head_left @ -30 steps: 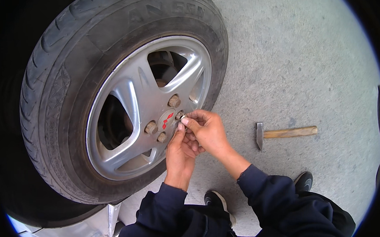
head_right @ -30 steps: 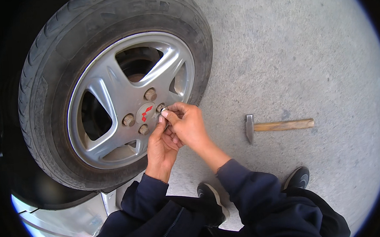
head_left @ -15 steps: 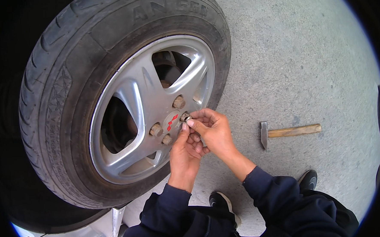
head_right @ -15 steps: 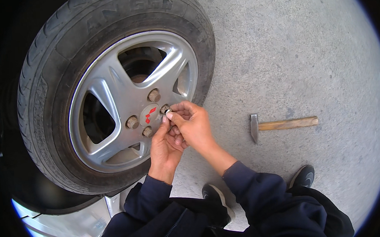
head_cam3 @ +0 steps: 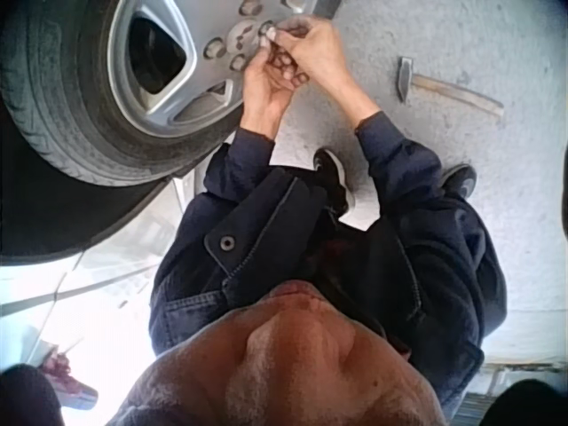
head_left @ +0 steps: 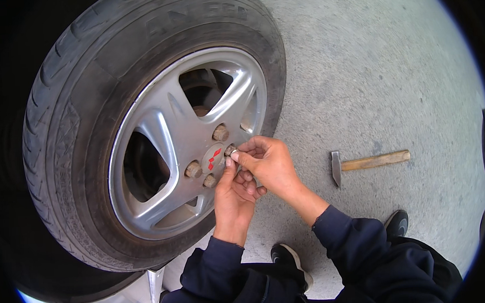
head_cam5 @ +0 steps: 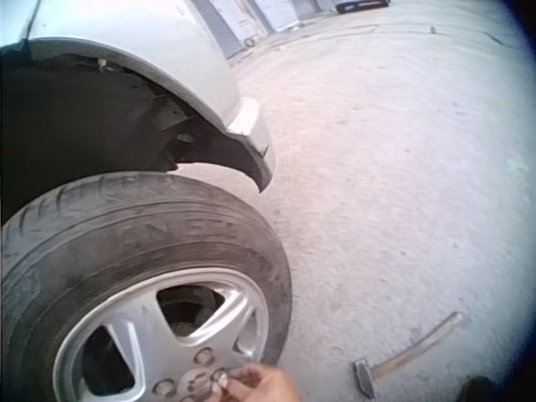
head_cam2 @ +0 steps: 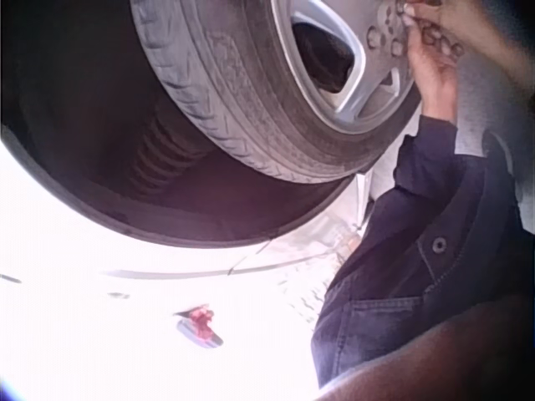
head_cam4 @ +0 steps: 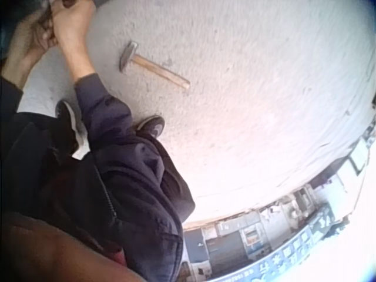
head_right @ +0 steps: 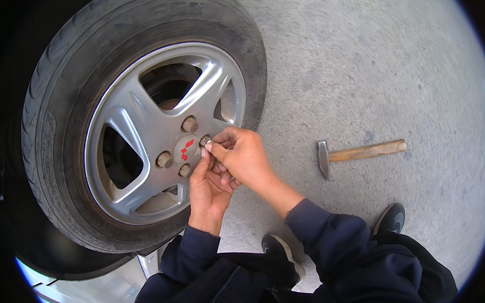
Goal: The person uses a hammer to strike and loosen lug nuts on a car wheel. They repeatedly tap each nut and attempt to turn them by hand, working around the wheel in sequence.
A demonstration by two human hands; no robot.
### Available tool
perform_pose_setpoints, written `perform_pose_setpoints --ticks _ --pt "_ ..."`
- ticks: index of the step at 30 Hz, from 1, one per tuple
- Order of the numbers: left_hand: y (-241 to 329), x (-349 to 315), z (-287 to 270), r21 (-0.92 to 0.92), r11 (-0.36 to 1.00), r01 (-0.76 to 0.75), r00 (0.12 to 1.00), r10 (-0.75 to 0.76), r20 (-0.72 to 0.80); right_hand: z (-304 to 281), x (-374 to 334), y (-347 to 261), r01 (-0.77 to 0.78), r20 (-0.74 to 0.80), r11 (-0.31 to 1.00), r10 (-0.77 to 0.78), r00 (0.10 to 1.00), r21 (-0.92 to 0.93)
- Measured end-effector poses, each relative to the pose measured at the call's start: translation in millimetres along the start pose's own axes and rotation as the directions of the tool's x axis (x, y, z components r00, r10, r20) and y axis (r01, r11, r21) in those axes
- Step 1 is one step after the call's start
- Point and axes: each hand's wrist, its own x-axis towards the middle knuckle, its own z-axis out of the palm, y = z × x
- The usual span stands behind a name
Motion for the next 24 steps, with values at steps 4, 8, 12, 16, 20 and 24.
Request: perform_pose_setpoints --ticks 4,8,12,16,20,24 --pt "-2 -2 -3 -0.026 1.0 0.017 0.999 -0.016 0.031 -11 -2 3 0.03 0.071 0.995 -0.023 0.997 -0.095" --pt "-3 -1 -10 0.06 0.998 0.024 0.995 -0.029 0.091 -29 -9 8 0.306 0.132 0.891 -0.278 0.952 -0.336" --pt "-10 -2 -13 0.121 0.992 0.04 0.995 -0.051 0.088 -50 -17 15 0.487 0.284 0.747 -0.397 0.873 -0.453" --pt "-15 -7 -13 0.173 0.985 0.015 0.998 -0.026 0.062 -95 -13 10 0.516 0.382 0.647 -0.35 0.855 -0.562" --pt "-11 -15 -9 0.157 0.987 -0.045 0.985 0.018 0.171 -185 -11 -12 0.182 0.277 0.388 0.204 0.939 -0.903" --pt "-5 -29 -7 0.273 0.961 -0.036 0.964 -0.039 0.264 -261 -52 -9 0.254 0.253 -0.026 0.05 0.966 -0.967"
